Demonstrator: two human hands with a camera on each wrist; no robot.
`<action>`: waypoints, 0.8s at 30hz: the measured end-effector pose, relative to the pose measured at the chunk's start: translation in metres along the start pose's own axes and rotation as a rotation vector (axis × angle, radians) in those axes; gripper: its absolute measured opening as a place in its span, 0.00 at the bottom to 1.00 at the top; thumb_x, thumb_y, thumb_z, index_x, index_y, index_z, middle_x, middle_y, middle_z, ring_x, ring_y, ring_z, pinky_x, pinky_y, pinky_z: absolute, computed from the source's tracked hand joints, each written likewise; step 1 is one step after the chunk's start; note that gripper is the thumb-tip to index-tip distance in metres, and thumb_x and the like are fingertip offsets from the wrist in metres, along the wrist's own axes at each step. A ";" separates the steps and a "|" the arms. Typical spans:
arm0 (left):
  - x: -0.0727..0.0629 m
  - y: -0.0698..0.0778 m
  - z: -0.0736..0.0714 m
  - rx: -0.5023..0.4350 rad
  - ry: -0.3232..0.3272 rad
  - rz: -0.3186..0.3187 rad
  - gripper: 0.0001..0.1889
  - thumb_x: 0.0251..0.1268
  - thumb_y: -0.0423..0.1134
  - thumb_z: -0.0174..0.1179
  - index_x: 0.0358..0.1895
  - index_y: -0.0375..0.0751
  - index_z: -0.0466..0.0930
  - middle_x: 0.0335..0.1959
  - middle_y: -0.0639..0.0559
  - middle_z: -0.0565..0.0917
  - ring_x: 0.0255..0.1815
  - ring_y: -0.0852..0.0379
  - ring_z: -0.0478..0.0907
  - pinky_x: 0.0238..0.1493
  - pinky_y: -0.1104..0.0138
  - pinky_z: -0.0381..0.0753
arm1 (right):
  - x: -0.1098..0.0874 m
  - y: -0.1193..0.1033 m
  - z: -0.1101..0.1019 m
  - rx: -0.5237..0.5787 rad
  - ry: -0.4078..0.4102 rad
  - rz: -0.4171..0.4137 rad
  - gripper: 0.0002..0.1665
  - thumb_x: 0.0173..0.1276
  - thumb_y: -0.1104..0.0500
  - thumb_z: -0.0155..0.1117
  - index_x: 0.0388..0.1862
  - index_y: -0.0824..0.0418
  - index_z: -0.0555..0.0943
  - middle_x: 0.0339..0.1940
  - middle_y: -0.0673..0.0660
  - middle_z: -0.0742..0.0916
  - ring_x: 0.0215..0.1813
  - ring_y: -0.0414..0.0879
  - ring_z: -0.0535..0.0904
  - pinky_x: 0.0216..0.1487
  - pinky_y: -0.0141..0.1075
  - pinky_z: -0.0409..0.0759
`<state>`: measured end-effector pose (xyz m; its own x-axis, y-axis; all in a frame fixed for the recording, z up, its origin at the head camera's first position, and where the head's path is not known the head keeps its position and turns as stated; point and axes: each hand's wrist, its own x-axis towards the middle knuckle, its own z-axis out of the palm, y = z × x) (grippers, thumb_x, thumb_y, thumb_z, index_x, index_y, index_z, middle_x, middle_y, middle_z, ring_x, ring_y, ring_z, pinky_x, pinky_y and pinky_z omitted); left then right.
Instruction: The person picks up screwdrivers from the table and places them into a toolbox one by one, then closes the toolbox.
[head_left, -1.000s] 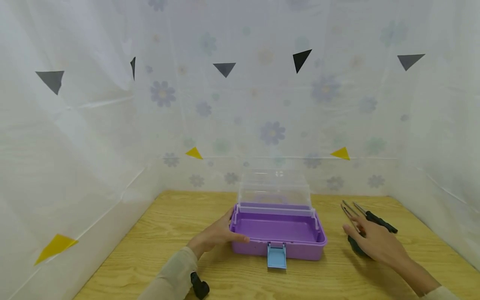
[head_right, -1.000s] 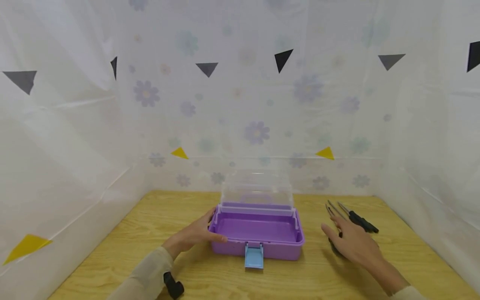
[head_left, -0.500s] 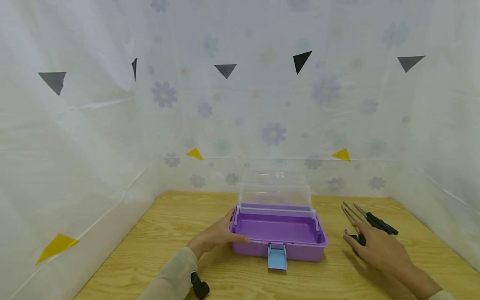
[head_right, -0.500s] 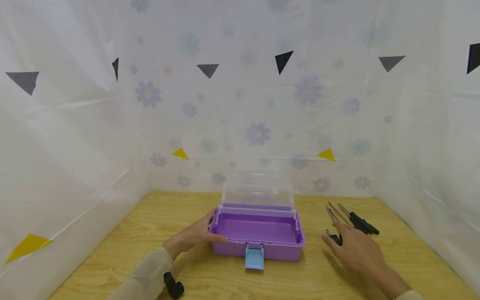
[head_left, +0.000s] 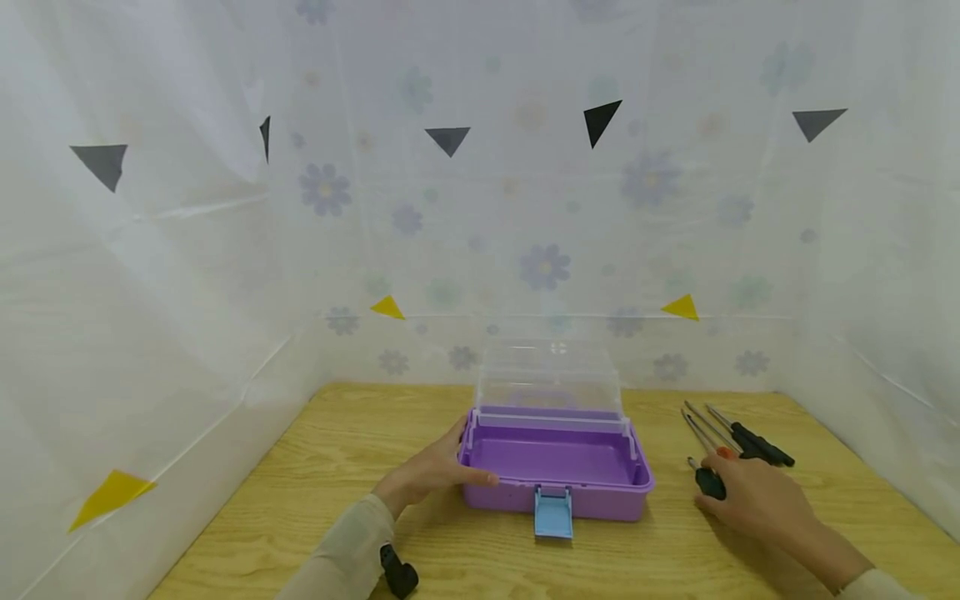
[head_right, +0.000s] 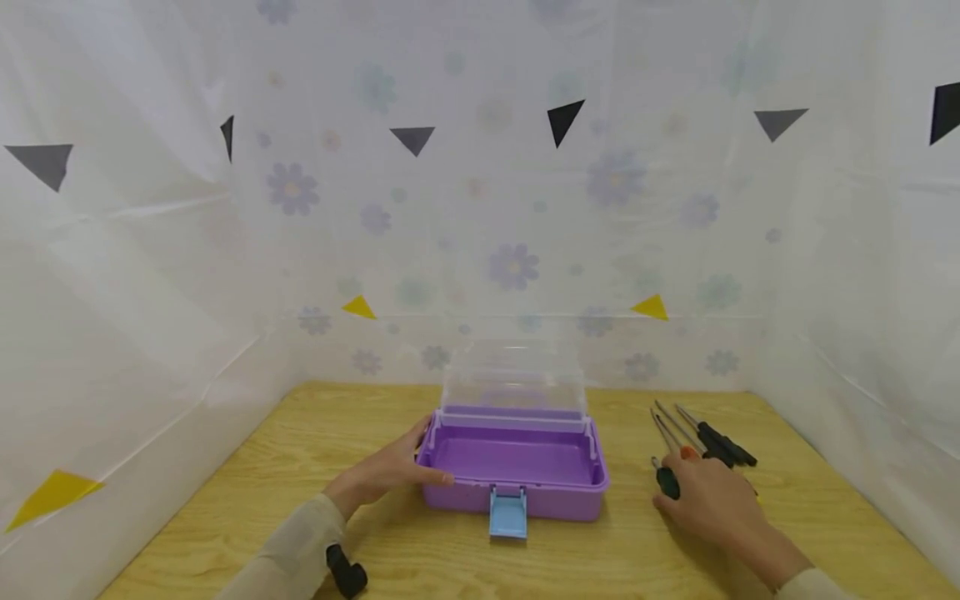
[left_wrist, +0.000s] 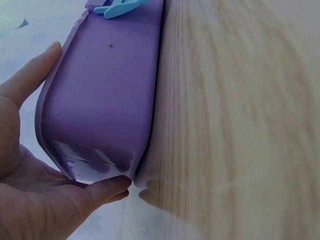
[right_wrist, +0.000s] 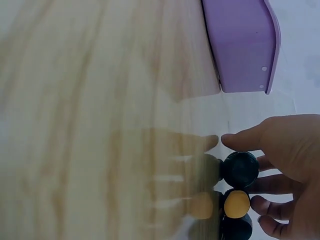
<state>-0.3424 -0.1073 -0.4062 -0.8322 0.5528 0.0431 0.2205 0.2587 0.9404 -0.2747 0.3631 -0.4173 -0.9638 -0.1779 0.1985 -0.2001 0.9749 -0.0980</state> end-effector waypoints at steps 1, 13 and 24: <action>0.000 0.000 0.000 -0.004 -0.002 0.001 0.65 0.56 0.45 0.78 0.85 0.41 0.33 0.79 0.33 0.57 0.73 0.36 0.64 0.75 0.42 0.57 | 0.001 0.000 0.000 -0.001 0.002 -0.006 0.34 0.62 0.41 0.77 0.58 0.63 0.83 0.18 0.46 0.79 0.20 0.40 0.72 0.18 0.40 0.70; 0.001 -0.001 0.001 -0.004 -0.005 -0.012 0.65 0.56 0.45 0.78 0.85 0.42 0.33 0.80 0.34 0.56 0.75 0.36 0.62 0.76 0.41 0.55 | 0.004 0.001 -0.006 0.133 -0.037 0.047 0.27 0.61 0.48 0.79 0.52 0.63 0.85 0.37 0.56 0.88 0.29 0.45 0.81 0.23 0.42 0.77; 0.001 0.000 0.000 -0.007 -0.004 -0.002 0.65 0.56 0.44 0.78 0.85 0.44 0.33 0.80 0.34 0.58 0.74 0.35 0.63 0.75 0.40 0.55 | 0.001 0.001 -0.015 0.231 0.085 0.089 0.23 0.68 0.55 0.72 0.57 0.69 0.85 0.20 0.48 0.83 0.18 0.44 0.72 0.19 0.38 0.69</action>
<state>-0.3434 -0.1066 -0.4065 -0.8308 0.5551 0.0399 0.2149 0.2540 0.9430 -0.2731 0.3656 -0.4022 -0.9631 -0.0718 0.2595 -0.1599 0.9280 -0.3365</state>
